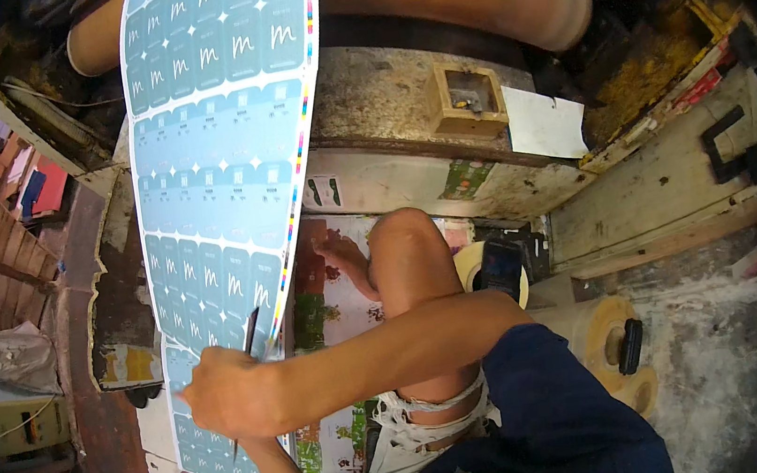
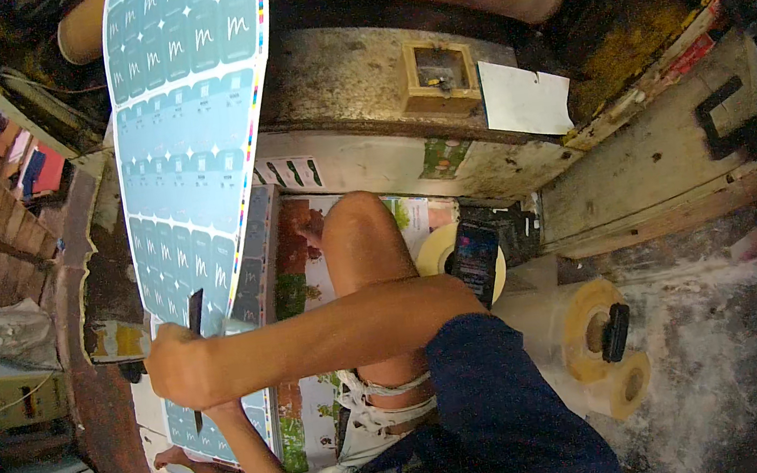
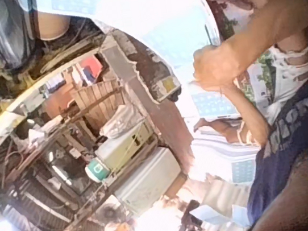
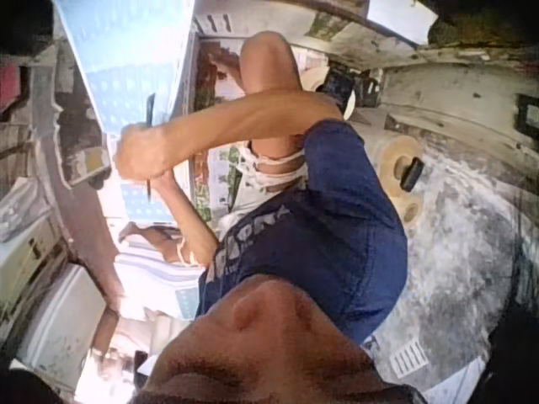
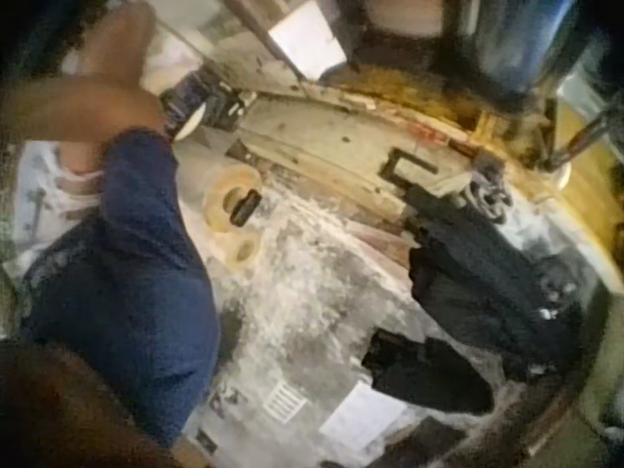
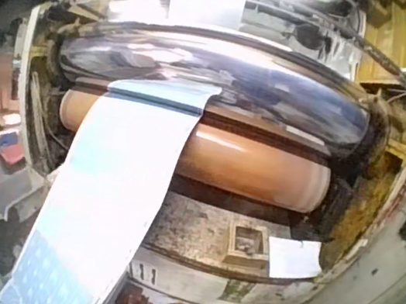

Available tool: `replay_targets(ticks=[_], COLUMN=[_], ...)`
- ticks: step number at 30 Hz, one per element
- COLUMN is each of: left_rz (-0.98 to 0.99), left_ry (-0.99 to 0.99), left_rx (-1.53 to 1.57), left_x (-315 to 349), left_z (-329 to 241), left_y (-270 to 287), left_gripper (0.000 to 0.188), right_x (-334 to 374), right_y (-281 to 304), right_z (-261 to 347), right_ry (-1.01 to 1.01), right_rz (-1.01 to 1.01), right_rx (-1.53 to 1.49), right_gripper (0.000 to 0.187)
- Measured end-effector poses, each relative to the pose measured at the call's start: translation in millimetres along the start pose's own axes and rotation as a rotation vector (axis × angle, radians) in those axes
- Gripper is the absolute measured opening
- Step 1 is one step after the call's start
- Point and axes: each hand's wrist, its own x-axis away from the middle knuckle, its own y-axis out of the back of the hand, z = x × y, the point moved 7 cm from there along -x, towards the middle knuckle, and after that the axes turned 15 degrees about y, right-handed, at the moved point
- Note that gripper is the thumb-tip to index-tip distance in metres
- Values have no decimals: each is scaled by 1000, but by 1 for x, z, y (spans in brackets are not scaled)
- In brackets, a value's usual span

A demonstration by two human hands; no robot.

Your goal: The person uses a utility knife to cut along the guidelines of a large printed sheet as it feeds through a large industrial roller machine, stacking the cut sections.

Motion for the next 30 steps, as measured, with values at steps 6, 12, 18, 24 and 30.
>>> replay_targets(ticks=[6,12,18,24,30], left_rz=[-388,-432,-500,-471,-536], left_ry=[-4,-73,-92,-62,21], left_rx=[-343,-381,-373,-335,-531], left_x=[34,64,96,106,122], left_z=[-14,-3,-4,21,13], left_y=[33,-61,-44,-42,-30], left_gripper=[46,53,52,50,51], right_x=[19,68,165,297,308], right_y=[14,69,126,146,144], right_z=[-9,-105,-261,-402,-478], right_ry=[259,252,-448,-773,-782], right_rz=[0,-462,-1036,-1441,-1325], right_rx=[-328,-784,-808,-478,-529], right_gripper=[12,19,31,37,36])
